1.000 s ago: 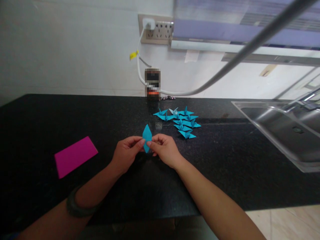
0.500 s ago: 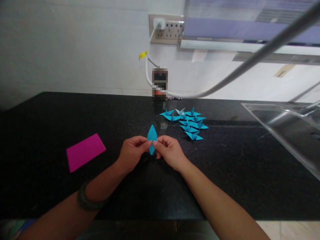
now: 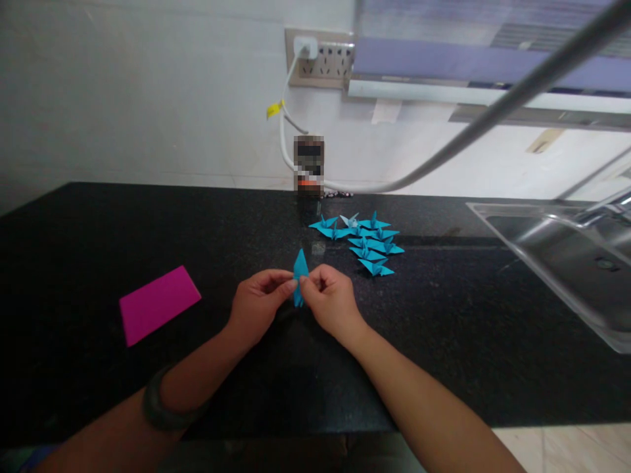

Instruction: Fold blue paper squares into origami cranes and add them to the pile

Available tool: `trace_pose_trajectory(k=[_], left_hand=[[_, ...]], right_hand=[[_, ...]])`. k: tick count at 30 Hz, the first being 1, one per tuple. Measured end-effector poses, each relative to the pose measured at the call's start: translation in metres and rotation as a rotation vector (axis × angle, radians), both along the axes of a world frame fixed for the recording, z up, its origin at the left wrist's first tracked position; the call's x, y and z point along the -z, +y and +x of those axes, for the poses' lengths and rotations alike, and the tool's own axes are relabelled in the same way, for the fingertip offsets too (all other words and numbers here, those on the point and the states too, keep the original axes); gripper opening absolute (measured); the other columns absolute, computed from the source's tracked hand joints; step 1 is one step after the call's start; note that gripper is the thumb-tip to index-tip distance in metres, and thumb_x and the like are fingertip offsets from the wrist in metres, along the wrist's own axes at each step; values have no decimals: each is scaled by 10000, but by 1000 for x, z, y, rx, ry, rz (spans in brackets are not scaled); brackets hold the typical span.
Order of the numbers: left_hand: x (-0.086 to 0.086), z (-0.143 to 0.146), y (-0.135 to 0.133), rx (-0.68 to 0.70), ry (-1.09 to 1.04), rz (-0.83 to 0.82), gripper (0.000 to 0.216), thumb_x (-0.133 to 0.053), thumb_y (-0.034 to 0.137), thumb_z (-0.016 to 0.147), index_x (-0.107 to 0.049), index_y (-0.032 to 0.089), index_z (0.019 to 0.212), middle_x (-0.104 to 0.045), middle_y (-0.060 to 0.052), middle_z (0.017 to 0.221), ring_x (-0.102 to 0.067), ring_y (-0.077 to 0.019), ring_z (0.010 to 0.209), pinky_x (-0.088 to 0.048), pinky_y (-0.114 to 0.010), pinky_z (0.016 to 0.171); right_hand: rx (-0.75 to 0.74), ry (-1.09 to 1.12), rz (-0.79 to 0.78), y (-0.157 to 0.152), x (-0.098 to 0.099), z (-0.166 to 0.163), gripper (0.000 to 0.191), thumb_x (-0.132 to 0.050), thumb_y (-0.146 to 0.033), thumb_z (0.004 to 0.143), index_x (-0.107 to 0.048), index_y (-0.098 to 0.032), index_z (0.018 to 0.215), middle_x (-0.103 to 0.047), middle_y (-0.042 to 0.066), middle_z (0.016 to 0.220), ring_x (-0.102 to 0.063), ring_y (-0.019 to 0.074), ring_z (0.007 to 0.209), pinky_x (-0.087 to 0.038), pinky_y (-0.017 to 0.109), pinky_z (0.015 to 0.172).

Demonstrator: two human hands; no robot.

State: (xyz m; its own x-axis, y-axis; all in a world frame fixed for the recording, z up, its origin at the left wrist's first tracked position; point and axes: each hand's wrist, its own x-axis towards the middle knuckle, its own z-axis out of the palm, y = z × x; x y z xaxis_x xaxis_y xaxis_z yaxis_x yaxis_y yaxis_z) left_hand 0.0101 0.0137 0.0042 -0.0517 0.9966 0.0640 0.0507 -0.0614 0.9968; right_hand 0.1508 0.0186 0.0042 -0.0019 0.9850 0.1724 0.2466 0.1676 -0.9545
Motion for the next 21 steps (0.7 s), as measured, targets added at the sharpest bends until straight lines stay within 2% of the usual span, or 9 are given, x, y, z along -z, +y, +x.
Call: trace_pose_trajectory(k=[2, 4, 7, 10, 13, 15, 17, 21], left_hand=[[-2, 1, -1, -28, 79, 80, 140, -701, 282, 653, -704, 180, 750, -688, -24, 732, -617, -150, 674, -486, -251, 634], [-3, 1, -3, 26, 114, 127, 128, -663, 277, 696, -721, 187, 767, -707, -44, 808, -635, -169, 757, -495, -270, 704], [-3, 2, -4, 133, 39, 61, 216, -648, 296, 718, -719, 180, 885, -716, -62, 911, -643, -189, 832, -492, -301, 774], [-1, 1, -1, 180, -112, -77, 253, -683, 316, 688, -713, 160, 884, -724, -56, 849, -646, -178, 761, -501, -301, 740], [0, 0, 3, 142, -253, -167, 214, -720, 308, 648, -712, 147, 788, -714, -29, 725, -626, -135, 639, -503, -260, 653], [0, -1, 5, 124, -300, -201, 202, -732, 309, 634, -707, 141, 743, -699, -18, 666, -611, -117, 594, -496, -240, 616], [0, -1, 5, 140, -315, -225, 217, -733, 321, 633, -708, 137, 746, -698, -22, 663, -609, -114, 585, -496, -237, 605], [-1, -1, 4, 191, -319, -263, 250, -737, 325, 627, -708, 124, 773, -702, -37, 671, -614, -117, 586, -502, -244, 609]], right_hand=[[96, -124, 100, 2, 3, 2, 254, -596, -335, 747, -495, -187, 567, -465, -30, 506, -395, 87, 466, -313, 221, 452], [116, -208, 182, 2, 3, 3, 207, -596, -310, 751, -540, -187, 594, -505, -12, 554, -435, 103, 512, -345, 234, 495], [20, -259, 258, -1, -1, 2, 134, -570, -266, 776, -589, -189, 667, -566, 14, 630, -502, 125, 580, -390, 252, 562], [-77, -244, 285, -4, -4, 0, 129, -515, -226, 811, -612, -188, 734, -594, 31, 698, -543, 139, 653, -417, 270, 627], [-147, -88, 160, -3, -3, -1, 127, -511, -266, 819, -613, -190, 816, -590, 22, 711, -547, 131, 638, -439, 270, 609], [-118, 100, 21, 0, -2, -1, 154, -566, -317, 783, -583, -193, 872, -556, -13, 659, -516, 105, 551, -437, 244, 527], [-64, 258, -83, 5, -1, 1, 276, -654, -356, 705, -554, -193, 904, -518, -48, 624, -472, 77, 481, -417, 212, 447], [-202, 314, -238, 9, -6, 5, 330, -733, -395, 607, -586, -158, 782, -560, -44, 582, -483, 59, 444, -417, 185, 407]])
